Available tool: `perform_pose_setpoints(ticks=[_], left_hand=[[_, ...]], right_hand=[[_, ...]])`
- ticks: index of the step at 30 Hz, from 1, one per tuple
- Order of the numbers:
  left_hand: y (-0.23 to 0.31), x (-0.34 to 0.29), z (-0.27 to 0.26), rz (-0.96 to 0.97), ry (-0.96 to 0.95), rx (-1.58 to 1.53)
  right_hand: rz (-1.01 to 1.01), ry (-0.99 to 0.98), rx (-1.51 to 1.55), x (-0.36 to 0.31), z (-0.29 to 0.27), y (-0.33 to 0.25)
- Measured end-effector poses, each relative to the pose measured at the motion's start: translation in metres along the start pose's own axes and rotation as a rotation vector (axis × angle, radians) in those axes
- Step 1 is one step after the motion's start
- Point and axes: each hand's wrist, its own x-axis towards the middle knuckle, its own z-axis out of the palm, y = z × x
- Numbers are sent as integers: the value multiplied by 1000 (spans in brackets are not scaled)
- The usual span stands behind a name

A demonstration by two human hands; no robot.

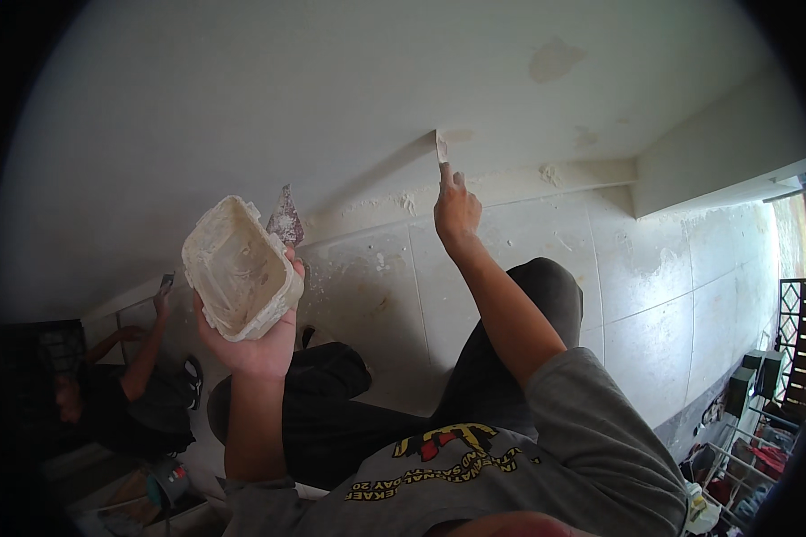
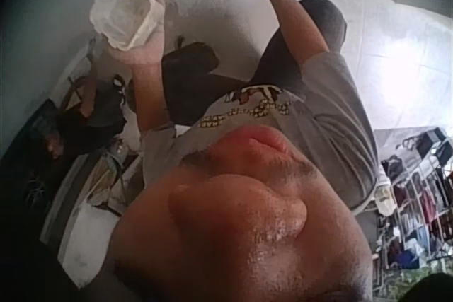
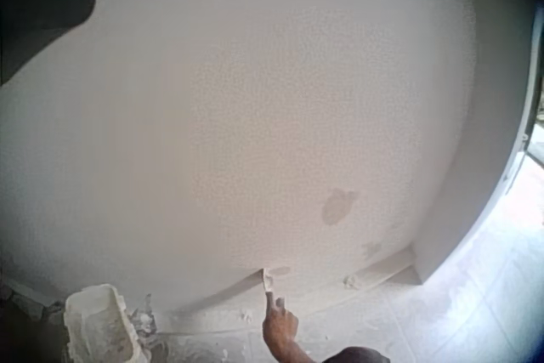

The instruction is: The person applies putty from a container to a wall using a putty knife, smoothing it over holes or cracks.

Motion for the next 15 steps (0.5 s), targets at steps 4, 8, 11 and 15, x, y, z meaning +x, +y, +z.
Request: perform_pose_setpoints(ticks=[4,8,11,15], left_hand=[[1,1,0,-22,-12,-1],[-3,1,5,-24,-56,-10],[-2,-2,8,-25,-39,-17],[-2,-4,8,-40,-32,-5]], right_hand=[[23,-26,66,-7,7,5],[86,-15,271,-6,12,12],[212,-25,704,-1,4,11],[422,-32,1120,5,-15,12]])
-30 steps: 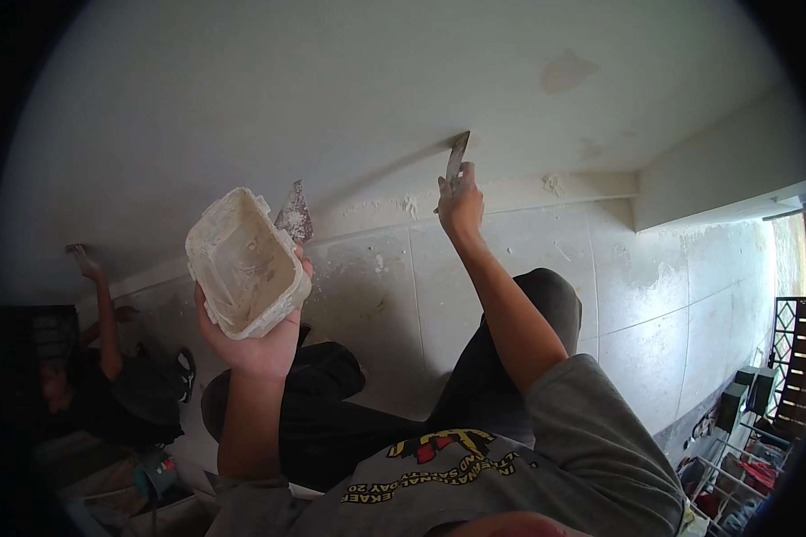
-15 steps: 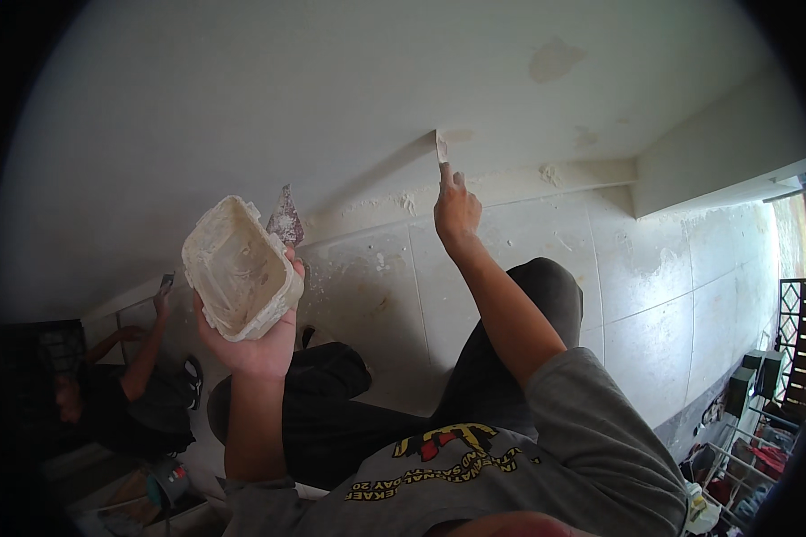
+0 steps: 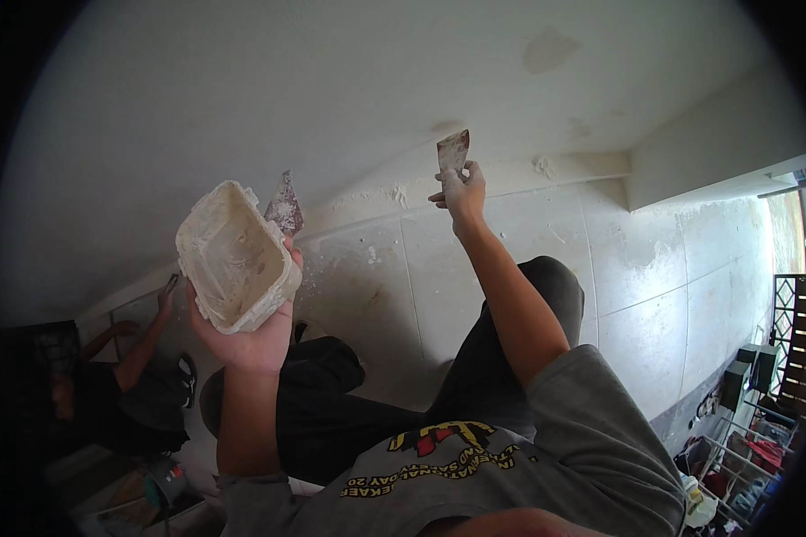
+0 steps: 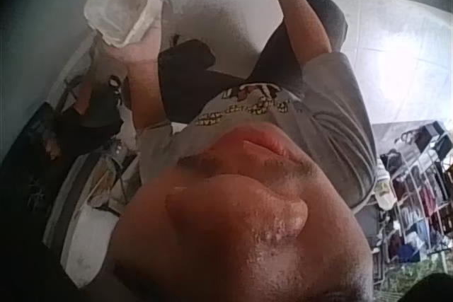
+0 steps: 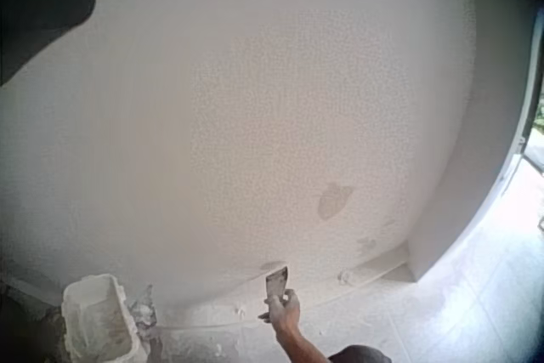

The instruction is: The person applies putty from a container to a wall using a putty knife, smoothing it over holes or cracks.

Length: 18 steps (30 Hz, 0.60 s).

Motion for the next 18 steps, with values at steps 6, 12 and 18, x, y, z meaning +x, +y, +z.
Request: perform_pose_setpoints(ticks=[6,12,18], left_hand=[[0,1,-6,-8,-19,-6],[0,2,-9,-20,-43,-15],[0,2,-7,-16,-30,-6]], right_hand=[[195,1,246,12,-6,-9],[250,10,236,23,-10,-6],[149,35,168,25,-5,-10]])
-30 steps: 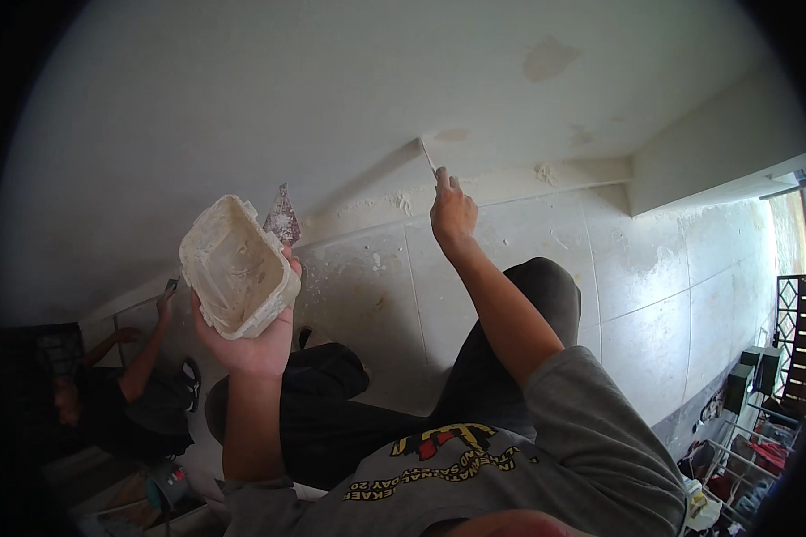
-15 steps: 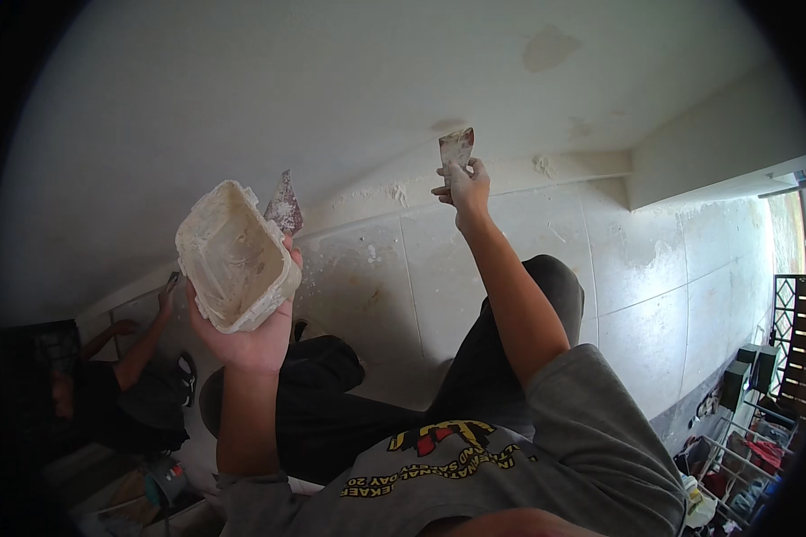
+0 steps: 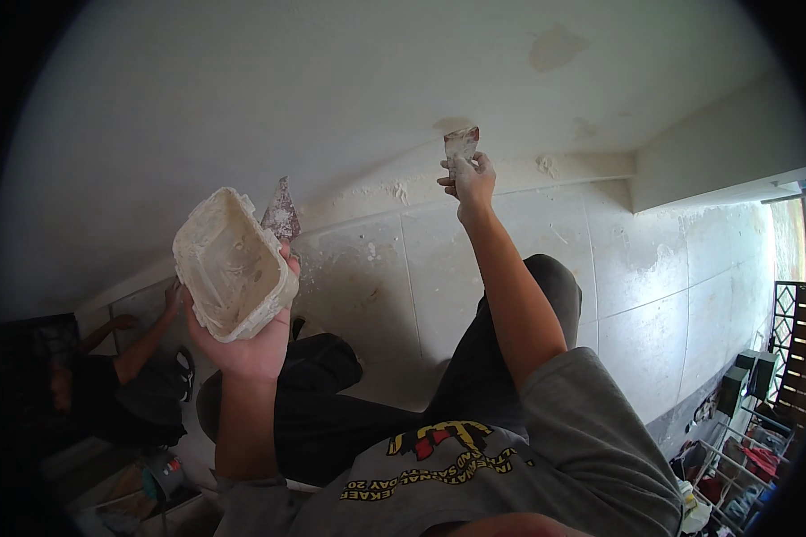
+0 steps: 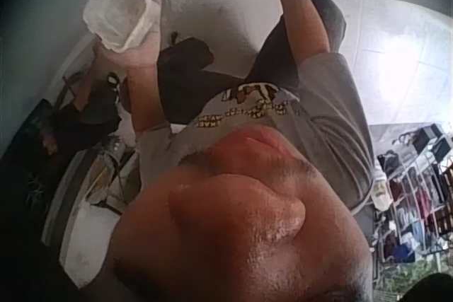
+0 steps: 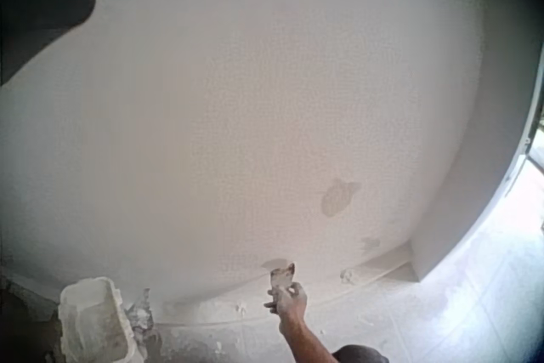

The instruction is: The person applies putty from a container to a wall using a putty knife, smoothing it over holes or cracks.

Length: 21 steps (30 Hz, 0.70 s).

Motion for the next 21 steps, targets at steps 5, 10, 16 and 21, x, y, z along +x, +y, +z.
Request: perform_pose_setpoints(ticks=[5,10,16,21], left_hand=[[0,-1,-1,-14,-17,0],[-1,-1,2,-5,7,5],[-2,-3,4,15,38,29],[-3,-1,7,-3,10,29]], right_hand=[[-71,-11,-54,-4,5,2],[-119,-29,-46,-9,12,5],[-168,-57,-42,-16,16,1],[-114,-91,-96,-27,17,0]])
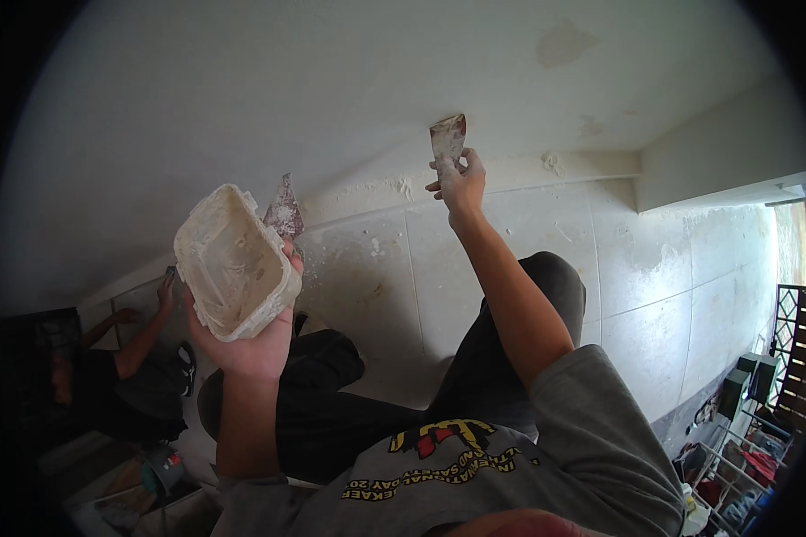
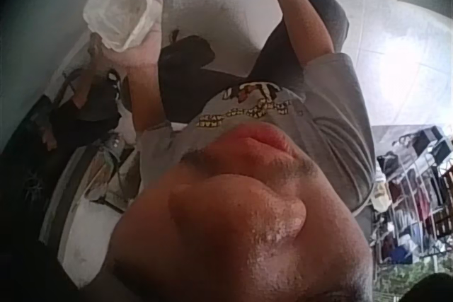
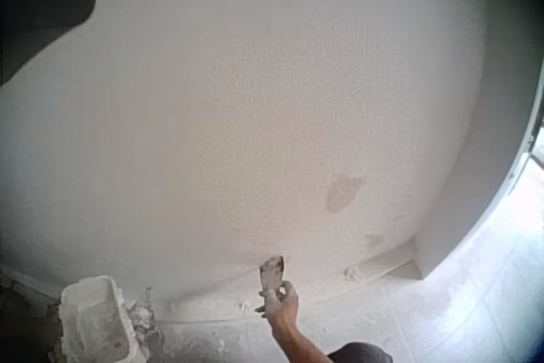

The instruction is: The person applies putty from a container to a wall using a putty knife, smoothing it over holes or cracks.

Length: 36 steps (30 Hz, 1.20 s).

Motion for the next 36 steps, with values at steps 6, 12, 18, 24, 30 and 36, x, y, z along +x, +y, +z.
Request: perform_pose_setpoints(ticks=[6,12,18,24,30,36], left_hand=[[0,-1,-1,-3,25,-2],[0,0,-1,-7,24,-4],[0,1,-2,-9,-10,-7],[1,1,-4,11,111,-5],[1,1,-4,14,-2,8],[-1,0,-3,4,2,16]], right_hand=[[156,63,60,5,-3,1],[104,36,102,10,-7,-7],[1,17,81,15,-4,-11],[-139,-22,87,22,-4,-15],[-155,-60,92,21,-1,-18],[-206,-121,102,24,-3,-21]])
